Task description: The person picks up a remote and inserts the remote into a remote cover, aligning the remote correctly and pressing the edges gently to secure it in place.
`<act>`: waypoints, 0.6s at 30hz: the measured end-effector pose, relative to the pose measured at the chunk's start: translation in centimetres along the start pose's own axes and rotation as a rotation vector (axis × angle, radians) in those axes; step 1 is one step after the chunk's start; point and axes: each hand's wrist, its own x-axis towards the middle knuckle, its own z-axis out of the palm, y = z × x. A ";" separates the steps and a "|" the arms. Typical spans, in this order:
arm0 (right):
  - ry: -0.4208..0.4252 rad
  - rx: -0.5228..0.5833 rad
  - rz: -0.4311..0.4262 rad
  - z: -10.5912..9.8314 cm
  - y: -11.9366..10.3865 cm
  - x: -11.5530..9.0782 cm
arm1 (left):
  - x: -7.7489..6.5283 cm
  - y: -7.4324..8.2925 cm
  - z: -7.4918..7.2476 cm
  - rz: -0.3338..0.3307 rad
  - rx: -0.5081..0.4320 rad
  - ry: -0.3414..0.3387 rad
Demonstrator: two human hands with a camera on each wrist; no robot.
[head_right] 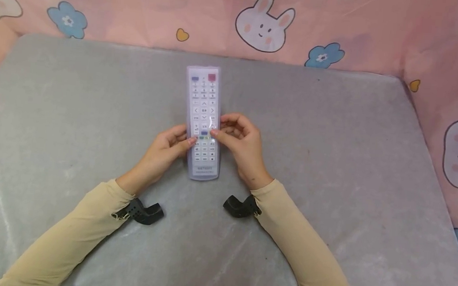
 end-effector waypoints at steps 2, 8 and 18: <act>-0.009 -0.005 0.003 0.0 -0.1 0.0 | 0.0 0.1 0.1 0.008 0.011 0.002; -0.010 -0.014 -0.031 0.0 -0.4 -0.2 | -0.1 0.4 0.2 0.034 0.051 0.019; -0.018 -0.045 -0.096 0.3 -1.0 -0.4 | -0.3 1.1 0.4 0.145 0.141 0.053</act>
